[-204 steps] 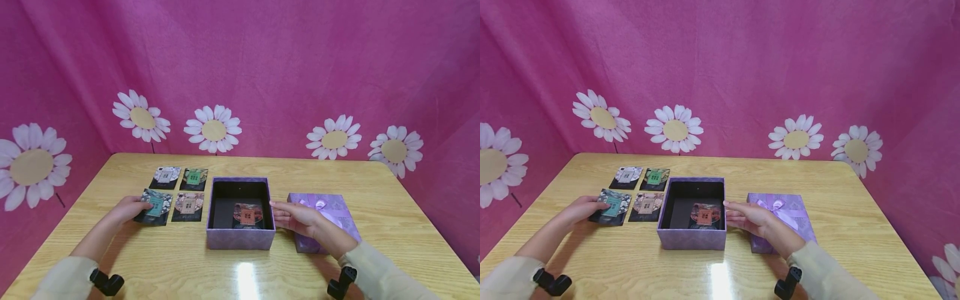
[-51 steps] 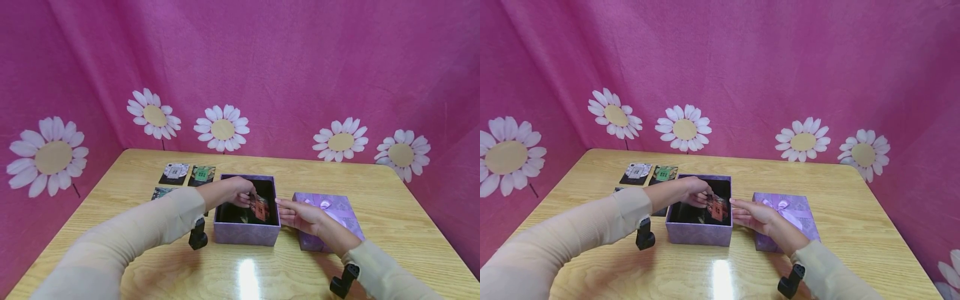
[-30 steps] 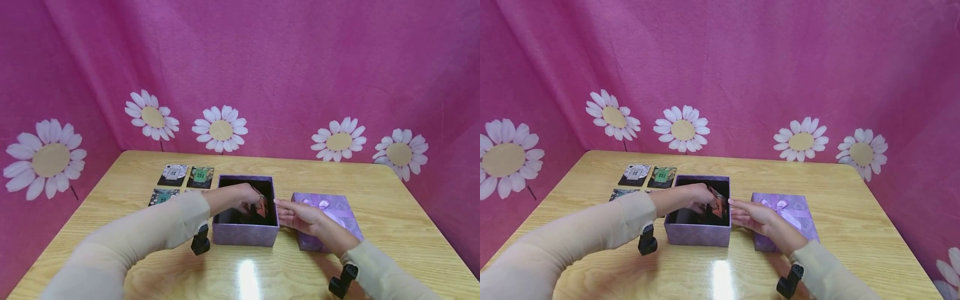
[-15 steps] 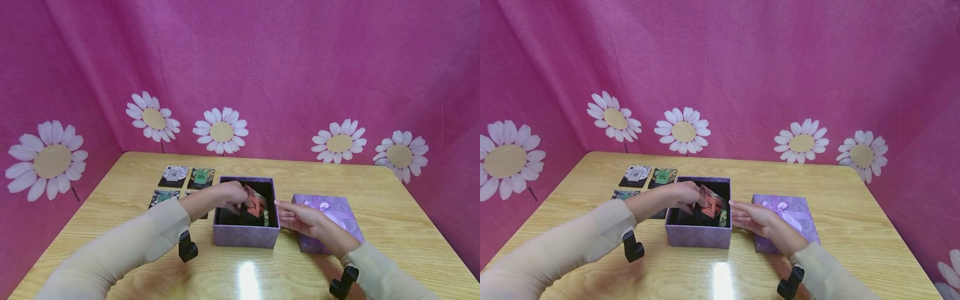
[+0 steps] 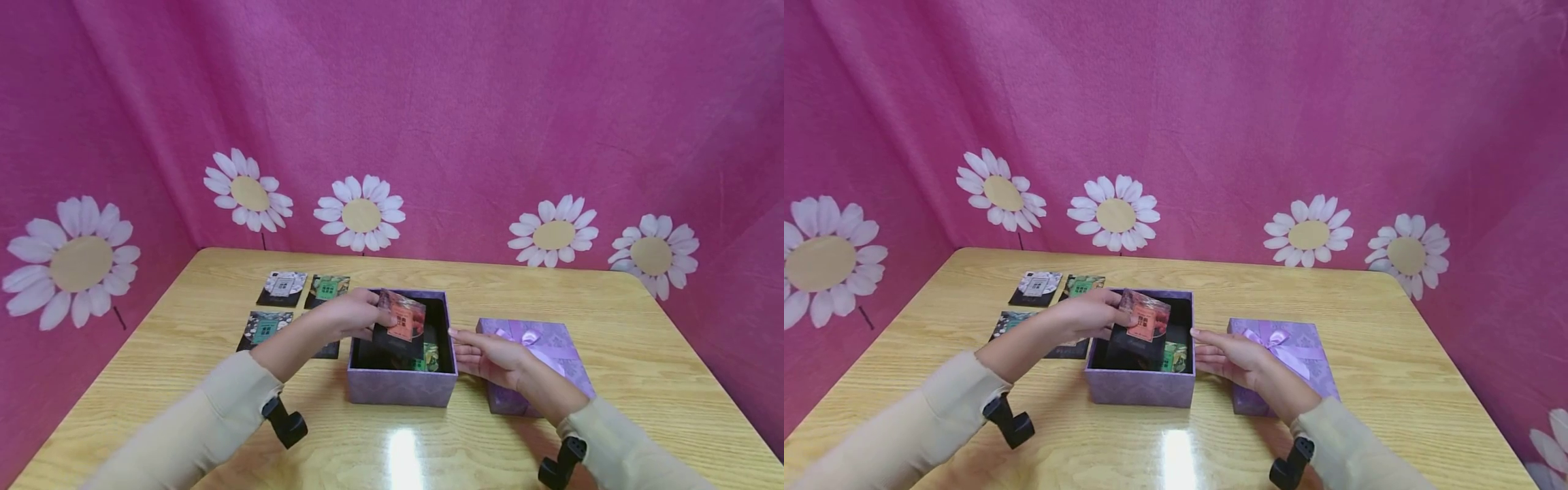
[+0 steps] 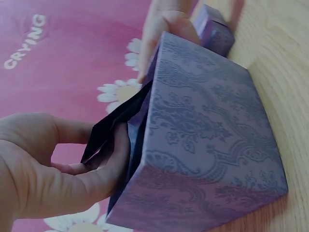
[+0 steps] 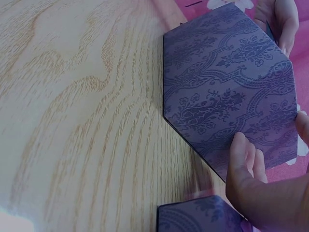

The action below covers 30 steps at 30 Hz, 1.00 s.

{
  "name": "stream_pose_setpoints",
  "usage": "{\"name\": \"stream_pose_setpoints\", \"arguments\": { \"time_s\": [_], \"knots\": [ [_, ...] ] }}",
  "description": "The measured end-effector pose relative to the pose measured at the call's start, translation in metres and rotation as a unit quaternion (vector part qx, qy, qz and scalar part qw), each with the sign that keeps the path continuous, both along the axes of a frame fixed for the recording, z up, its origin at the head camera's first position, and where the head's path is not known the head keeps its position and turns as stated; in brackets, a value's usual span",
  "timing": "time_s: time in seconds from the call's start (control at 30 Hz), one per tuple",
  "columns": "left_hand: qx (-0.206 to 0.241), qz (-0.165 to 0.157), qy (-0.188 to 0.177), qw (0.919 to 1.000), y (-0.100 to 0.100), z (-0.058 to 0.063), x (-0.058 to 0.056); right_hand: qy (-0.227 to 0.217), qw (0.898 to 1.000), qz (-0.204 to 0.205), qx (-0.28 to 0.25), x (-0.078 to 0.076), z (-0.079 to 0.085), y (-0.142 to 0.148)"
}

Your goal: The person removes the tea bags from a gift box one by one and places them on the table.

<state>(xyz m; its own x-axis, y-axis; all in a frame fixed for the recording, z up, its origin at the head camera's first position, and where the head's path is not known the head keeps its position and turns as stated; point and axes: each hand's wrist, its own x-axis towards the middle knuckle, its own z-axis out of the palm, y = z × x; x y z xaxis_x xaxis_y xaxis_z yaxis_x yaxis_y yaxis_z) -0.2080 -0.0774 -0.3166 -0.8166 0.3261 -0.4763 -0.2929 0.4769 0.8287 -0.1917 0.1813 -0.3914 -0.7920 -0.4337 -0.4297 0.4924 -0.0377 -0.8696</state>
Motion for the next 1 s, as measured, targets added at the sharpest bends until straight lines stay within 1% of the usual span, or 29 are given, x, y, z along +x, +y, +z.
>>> {"name": "stream_pose_setpoints", "arguments": {
  "time_s": [0.27, 0.37, 0.47, 0.6, 0.67, 0.77, 0.9, 1.0],
  "knots": [
    [0.033, 0.005, 0.035, 0.9988, -0.019, 0.004, 0.005, 0.0, 1.0, -0.003, 0.001, 0.0, 0.0, 0.001],
    [0.036, 0.011, 0.05, 0.998, -0.026, 0.005, 0.007, 0.003, 1.0, -0.002, 0.008, 0.001, 0.001, 0.0],
    [0.035, 0.021, 0.063, 0.9972, -0.034, 0.007, 0.009, 0.023, 0.999, 0.003, 0.04, 0.001, 0.005, -0.001],
    [0.035, 0.029, 0.074, 0.9962, -0.047, 0.011, 0.012, 0.055, 0.995, 0.012, 0.084, 0.001, 0.012, -0.002],
    [0.038, 0.038, 0.076, 0.9957, -0.054, 0.013, 0.014, 0.06, 0.994, 0.014, 0.086, 0.001, 0.015, -0.002],
    [0.042, 0.043, 0.077, 0.9952, -0.065, 0.014, 0.017, 0.056, 0.995, 0.014, 0.077, 0.0, 0.017, -0.002],
    [0.054, 0.037, 0.082, 0.9944, -0.078, 0.012, 0.021, 0.054, 0.996, 0.012, 0.073, -0.001, 0.016, -0.001],
    [0.063, 0.044, 0.08, 0.9938, -0.086, 0.008, 0.025, 0.056, 0.996, 0.011, 0.074, -0.001, 0.016, 0.0]
  ]
}}
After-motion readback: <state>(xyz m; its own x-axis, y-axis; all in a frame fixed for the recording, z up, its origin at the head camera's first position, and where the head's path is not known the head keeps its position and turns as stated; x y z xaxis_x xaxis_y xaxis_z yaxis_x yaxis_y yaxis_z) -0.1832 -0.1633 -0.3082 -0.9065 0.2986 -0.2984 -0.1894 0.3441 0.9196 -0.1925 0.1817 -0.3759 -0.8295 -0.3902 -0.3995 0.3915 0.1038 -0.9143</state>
